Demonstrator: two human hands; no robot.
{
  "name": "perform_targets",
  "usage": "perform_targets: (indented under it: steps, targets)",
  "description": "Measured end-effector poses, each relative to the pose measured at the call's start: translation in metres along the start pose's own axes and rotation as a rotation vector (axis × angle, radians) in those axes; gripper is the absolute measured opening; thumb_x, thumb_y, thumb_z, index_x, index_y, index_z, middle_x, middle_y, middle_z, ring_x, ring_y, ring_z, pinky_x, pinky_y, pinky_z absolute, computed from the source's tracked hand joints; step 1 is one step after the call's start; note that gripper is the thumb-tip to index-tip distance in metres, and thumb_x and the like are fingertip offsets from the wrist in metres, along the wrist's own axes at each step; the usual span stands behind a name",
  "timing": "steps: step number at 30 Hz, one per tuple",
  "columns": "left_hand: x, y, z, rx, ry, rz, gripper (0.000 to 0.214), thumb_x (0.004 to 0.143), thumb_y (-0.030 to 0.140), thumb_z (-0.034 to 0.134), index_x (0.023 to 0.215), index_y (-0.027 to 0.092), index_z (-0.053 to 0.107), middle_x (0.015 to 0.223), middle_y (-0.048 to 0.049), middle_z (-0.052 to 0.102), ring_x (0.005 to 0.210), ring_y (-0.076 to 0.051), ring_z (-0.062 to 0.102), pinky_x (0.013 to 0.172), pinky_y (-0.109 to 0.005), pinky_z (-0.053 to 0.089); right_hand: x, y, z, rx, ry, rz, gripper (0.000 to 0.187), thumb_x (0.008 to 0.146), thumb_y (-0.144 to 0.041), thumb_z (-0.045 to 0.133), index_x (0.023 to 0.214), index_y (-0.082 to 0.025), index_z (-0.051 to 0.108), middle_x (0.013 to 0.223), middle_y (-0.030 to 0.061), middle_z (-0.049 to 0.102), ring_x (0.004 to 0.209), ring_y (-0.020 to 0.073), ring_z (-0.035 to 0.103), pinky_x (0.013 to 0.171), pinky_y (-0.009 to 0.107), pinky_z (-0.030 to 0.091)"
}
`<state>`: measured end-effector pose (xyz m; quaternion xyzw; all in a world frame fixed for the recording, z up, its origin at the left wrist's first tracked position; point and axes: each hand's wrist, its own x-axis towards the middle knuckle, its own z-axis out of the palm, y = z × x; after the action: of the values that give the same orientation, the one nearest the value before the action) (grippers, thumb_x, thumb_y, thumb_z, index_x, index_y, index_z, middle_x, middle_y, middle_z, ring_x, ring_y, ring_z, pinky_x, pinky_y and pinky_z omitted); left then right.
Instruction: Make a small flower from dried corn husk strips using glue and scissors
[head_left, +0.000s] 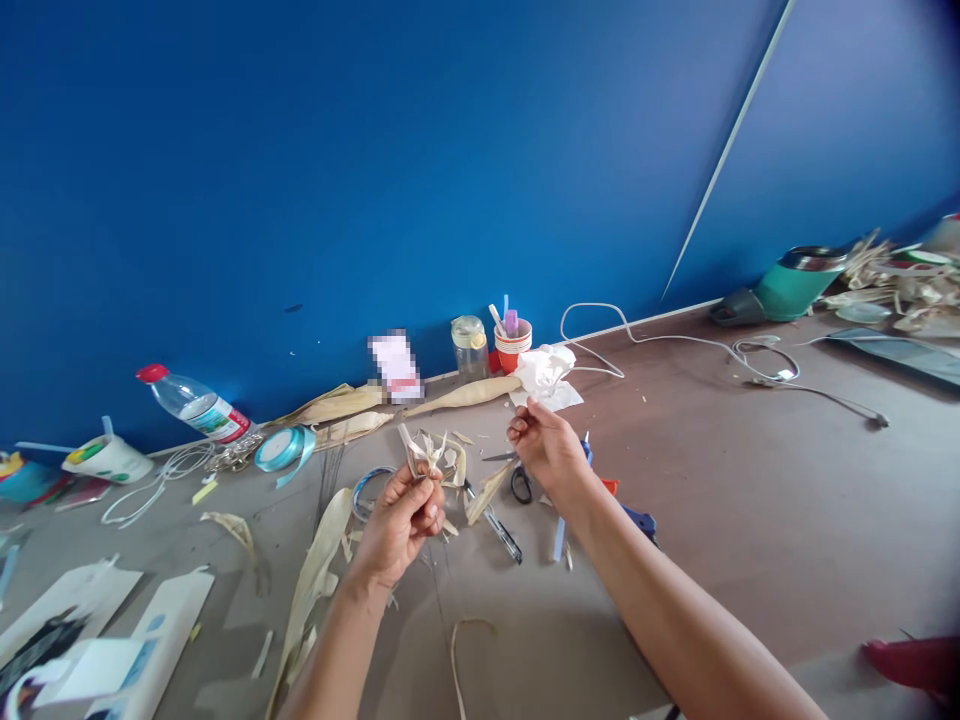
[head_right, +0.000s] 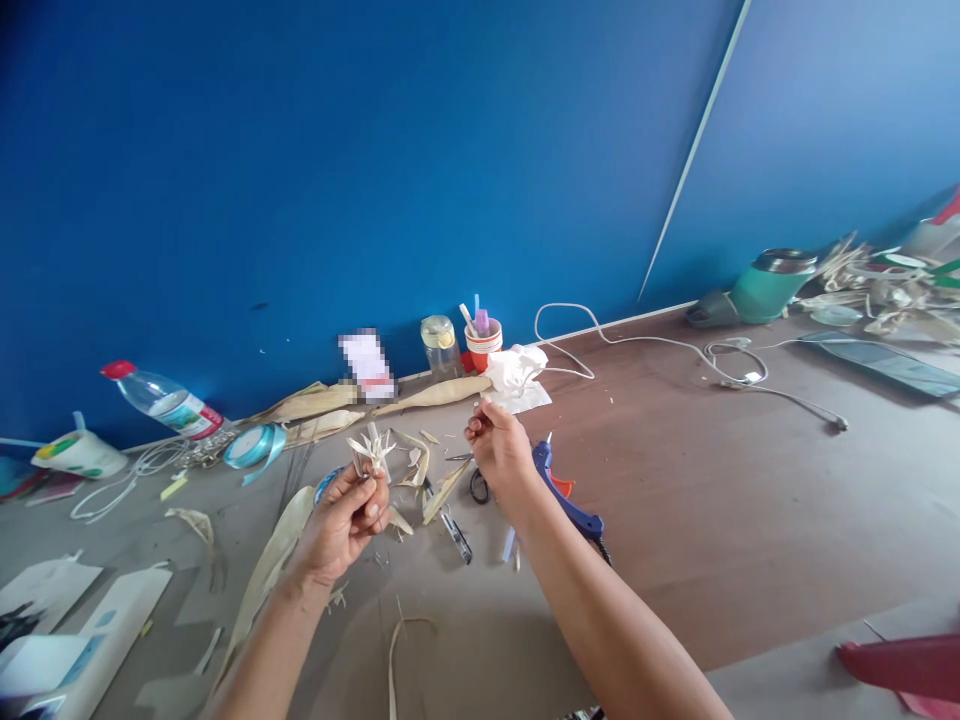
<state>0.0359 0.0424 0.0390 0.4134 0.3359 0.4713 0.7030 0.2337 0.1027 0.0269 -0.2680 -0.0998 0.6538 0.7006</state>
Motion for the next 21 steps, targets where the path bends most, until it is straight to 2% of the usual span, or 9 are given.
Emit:
perform_targets:
  steps: [4, 7, 10, 13, 18, 21]
  targets:
    - [-0.001, 0.0, -0.002, -0.009, -0.029, 0.009, 0.007, 0.082, 0.023, 0.057, 0.086, 0.017, 0.055, 0.052, 0.0059, 0.045, 0.043, -0.003, 0.032, 0.046, -0.018, 0.031, -0.003, 0.004, 0.0, -0.158, -0.08, -0.112, 0.023, 0.061, -0.027, 0.075, 0.064, -0.016, 0.055, 0.065, -0.003, 0.053, 0.051, 0.0058, 0.042, 0.051, 0.023, 0.034]
    - [-0.002, -0.001, -0.003, -0.025, -0.058, -0.006, 0.007, 0.081, 0.023, 0.058, 0.085, 0.017, 0.055, 0.051, 0.0062, 0.044, 0.043, -0.004, 0.032, 0.046, -0.018, 0.031, -0.011, 0.01, 0.003, -0.286, -0.208, -0.132, 0.02, 0.064, -0.03, 0.073, 0.075, -0.016, 0.064, 0.074, -0.001, 0.059, 0.054, 0.0064, 0.045, 0.055, 0.023, 0.035]
    - [-0.002, -0.003, -0.006, -0.021, -0.093, -0.033, 0.009, 0.081, 0.024, 0.06, 0.084, 0.018, 0.055, 0.051, 0.0062, 0.044, 0.044, -0.004, 0.034, 0.046, -0.018, 0.032, -0.022, 0.017, 0.008, -0.358, -0.412, 0.08, 0.027, 0.072, -0.04, 0.066, 0.081, -0.015, 0.066, 0.076, 0.0024, 0.062, 0.059, 0.0089, 0.05, 0.06, 0.025, 0.037]
    - [-0.002, -0.005, -0.007, -0.011, -0.127, -0.052, 0.01, 0.08, 0.025, 0.061, 0.083, 0.018, 0.055, 0.052, 0.0056, 0.045, 0.044, -0.005, 0.035, 0.046, -0.018, 0.032, -0.033, 0.024, 0.015, -0.349, -0.514, 0.296, 0.034, 0.075, -0.046, 0.063, 0.079, -0.013, 0.066, 0.071, 0.0027, 0.061, 0.059, 0.0096, 0.05, 0.061, 0.025, 0.037]
    - [-0.002, -0.007, -0.007, 0.003, -0.173, -0.103, 0.012, 0.079, 0.027, 0.062, 0.08, 0.017, 0.056, 0.05, 0.005, 0.044, 0.044, -0.005, 0.035, 0.045, -0.018, 0.03, -0.041, 0.027, 0.022, -0.307, -0.579, 0.339, 0.031, 0.071, -0.043, 0.067, 0.072, -0.013, 0.065, 0.067, 0.0023, 0.06, 0.057, 0.01, 0.05, 0.059, 0.026, 0.037]
    - [-0.002, -0.008, -0.005, 0.015, -0.18, -0.128, 0.013, 0.078, 0.028, 0.062, 0.08, 0.016, 0.056, 0.05, 0.0048, 0.044, 0.044, -0.005, 0.036, 0.045, -0.019, 0.029, -0.04, 0.024, 0.021, -0.351, -0.553, 0.355, 0.024, 0.066, -0.035, 0.074, 0.067, -0.013, 0.064, 0.063, 0.001, 0.059, 0.055, 0.0094, 0.049, 0.059, 0.025, 0.036]
